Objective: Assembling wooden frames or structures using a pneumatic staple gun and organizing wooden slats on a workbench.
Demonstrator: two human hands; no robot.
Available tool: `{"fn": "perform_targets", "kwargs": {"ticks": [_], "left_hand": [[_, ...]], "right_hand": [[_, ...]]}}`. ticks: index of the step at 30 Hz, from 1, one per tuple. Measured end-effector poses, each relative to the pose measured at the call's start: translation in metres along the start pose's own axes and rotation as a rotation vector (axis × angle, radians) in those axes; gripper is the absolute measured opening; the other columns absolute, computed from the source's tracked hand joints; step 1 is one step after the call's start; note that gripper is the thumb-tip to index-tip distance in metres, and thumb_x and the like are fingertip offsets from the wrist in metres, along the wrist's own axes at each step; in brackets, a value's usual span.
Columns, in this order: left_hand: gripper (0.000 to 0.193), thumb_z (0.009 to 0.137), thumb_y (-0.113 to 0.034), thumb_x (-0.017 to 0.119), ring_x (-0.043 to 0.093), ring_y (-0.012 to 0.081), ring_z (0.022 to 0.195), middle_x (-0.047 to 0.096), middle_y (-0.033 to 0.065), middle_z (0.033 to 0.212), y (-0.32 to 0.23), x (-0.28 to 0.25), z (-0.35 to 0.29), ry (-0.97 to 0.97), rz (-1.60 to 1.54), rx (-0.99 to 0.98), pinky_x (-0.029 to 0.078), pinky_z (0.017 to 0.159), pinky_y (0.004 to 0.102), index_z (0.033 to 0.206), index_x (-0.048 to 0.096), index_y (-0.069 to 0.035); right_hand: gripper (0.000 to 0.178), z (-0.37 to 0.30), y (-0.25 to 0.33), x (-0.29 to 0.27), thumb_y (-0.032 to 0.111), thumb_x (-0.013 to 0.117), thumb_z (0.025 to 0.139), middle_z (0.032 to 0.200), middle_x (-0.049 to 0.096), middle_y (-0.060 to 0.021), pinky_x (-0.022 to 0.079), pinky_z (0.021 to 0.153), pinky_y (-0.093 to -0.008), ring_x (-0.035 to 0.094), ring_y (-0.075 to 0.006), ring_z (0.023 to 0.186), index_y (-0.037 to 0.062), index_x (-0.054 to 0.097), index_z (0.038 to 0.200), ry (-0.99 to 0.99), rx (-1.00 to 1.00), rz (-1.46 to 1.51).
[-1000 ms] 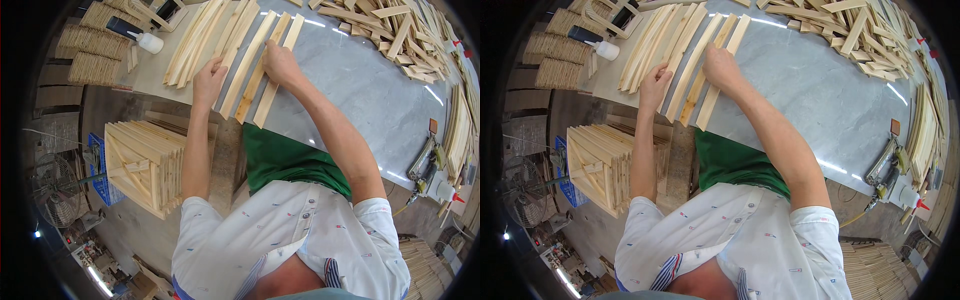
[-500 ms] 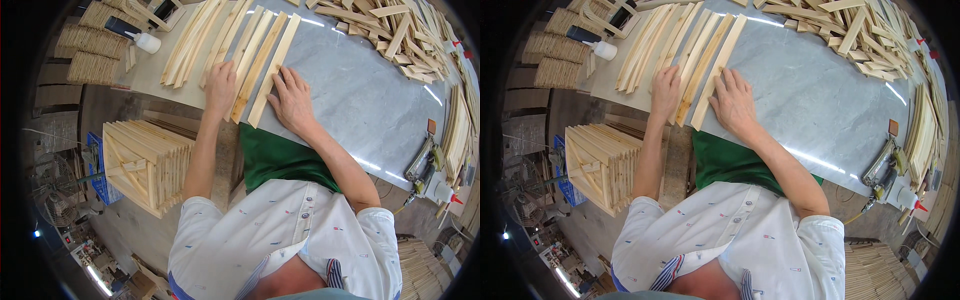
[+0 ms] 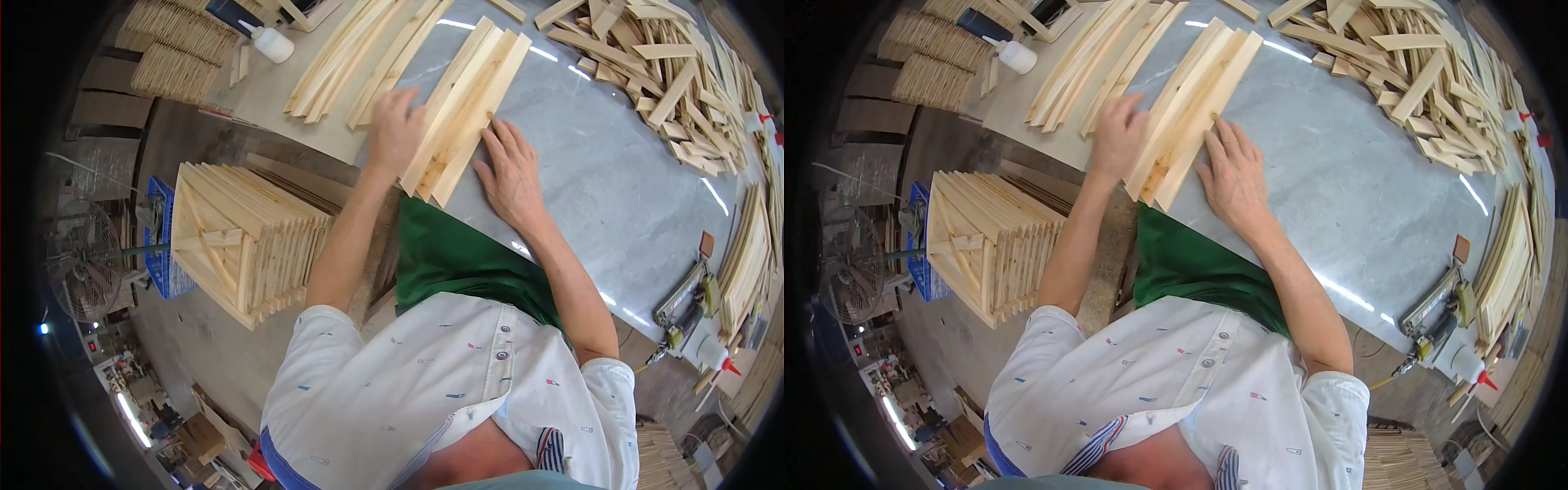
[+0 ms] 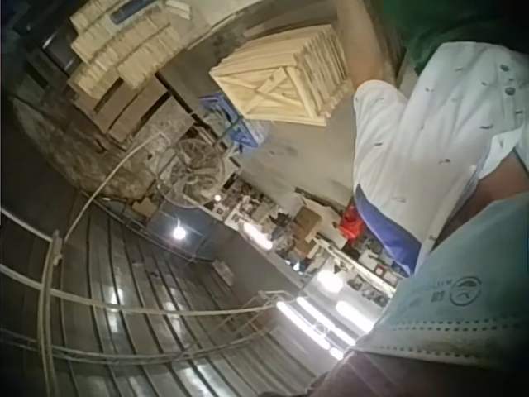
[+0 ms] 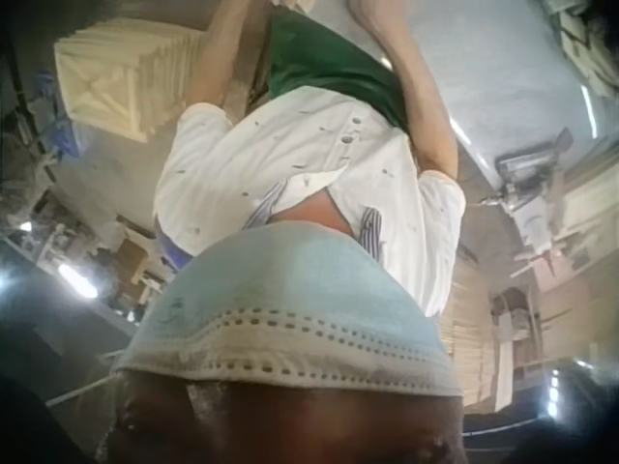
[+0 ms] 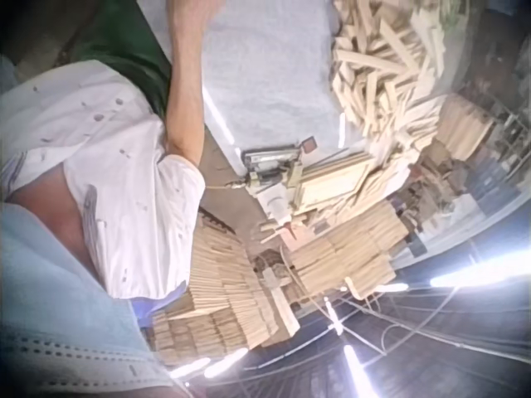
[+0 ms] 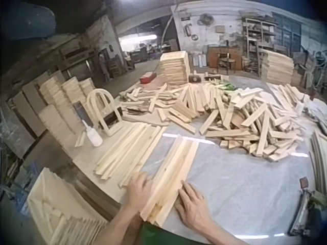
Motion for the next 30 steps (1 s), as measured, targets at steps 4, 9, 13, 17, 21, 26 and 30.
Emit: {"fn": "perform_targets", "kwargs": {"ticks": [4,9,13,17,21,26,30], "left_hand": [[0.042,0.083,-0.024,0.065,0.054,0.0336,0.109,0.059,0.0185,0.117,0.048,-0.026,0.023,-0.020,0.252,-0.070,0.043,0.095,0.0407,0.120,0.062,-0.003],[0.051,0.078,-0.029,0.069,0.057,0.0324,0.111,0.059,0.0211,0.120,0.077,-0.023,0.041,0.186,0.228,-0.174,0.044,0.097,0.0396,0.121,0.061,-0.003],[0.054,0.077,-0.027,0.068,0.056,0.0334,0.114,0.059,0.0223,0.120,0.083,-0.023,0.046,0.280,0.186,-0.250,0.043,0.099,0.0382,0.125,0.059,-0.002],[0.055,0.077,-0.027,0.067,0.056,0.0349,0.114,0.060,0.0231,0.119,0.074,-0.027,0.055,0.241,0.268,-0.234,0.042,0.100,0.0396,0.125,0.059,-0.001],[0.051,0.078,-0.026,0.066,0.056,0.0367,0.112,0.061,0.0238,0.114,0.072,-0.029,0.050,0.139,0.258,-0.069,0.042,0.099,0.0410,0.123,0.060,-0.001],[0.052,0.077,-0.026,0.065,0.054,0.0385,0.112,0.058,0.0232,0.117,0.069,-0.023,0.046,0.170,0.341,-0.116,0.042,0.100,0.0429,0.123,0.058,-0.002],[0.054,0.077,-0.027,0.065,0.053,0.0389,0.113,0.052,0.0220,0.123,0.064,-0.030,0.042,0.067,0.345,-0.174,0.042,0.100,0.0433,0.125,0.055,-0.004]], "right_hand": [[0.042,-0.016,-0.011,-0.015,0.009,0.066,0.082,0.134,0.051,-0.0183,0.037,0.103,-0.0446,0.045,-0.0352,0.127,-0.0026,0.056,0.121,-0.037,-0.029,0.008],[0.033,-0.019,-0.016,-0.022,0.006,0.065,0.083,0.128,0.057,-0.0166,0.038,0.102,-0.0420,0.048,-0.0334,0.125,-0.0039,0.061,0.114,-0.081,0.002,0.044],[0.030,-0.018,-0.018,-0.023,0.006,0.065,0.083,0.127,0.058,-0.0158,0.038,0.102,-0.0418,0.049,-0.0327,0.124,-0.0037,0.062,0.111,-0.085,0.010,0.070],[0.027,-0.017,-0.021,-0.025,0.006,0.065,0.083,0.126,0.059,-0.0150,0.039,0.102,-0.0415,0.050,-0.0318,0.123,-0.0037,0.063,0.108,-0.090,0.030,0.077],[0.025,-0.016,-0.019,-0.025,0.005,0.065,0.082,0.124,0.059,-0.0145,0.040,0.100,-0.0413,0.051,-0.0312,0.122,-0.0036,0.064,0.106,-0.098,0.025,0.108],[0.023,-0.015,-0.021,-0.027,0.004,0.064,0.082,0.122,0.060,-0.0143,0.040,0.099,-0.0410,0.052,-0.0309,0.120,-0.0034,0.064,0.103,-0.119,0.018,0.127],[0.022,-0.016,-0.021,-0.028,0.003,0.064,0.081,0.121,0.061,-0.0142,0.041,0.098,-0.0407,0.053,-0.0309,0.119,-0.0031,0.064,0.102,-0.130,0.015,0.128]]}}
Point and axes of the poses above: each hand's wrist, its own z-axis towards the middle knuckle, its own x-axis out of the palm, y = z × x, the point moved 8 cm from there along z, towards the middle knuckle
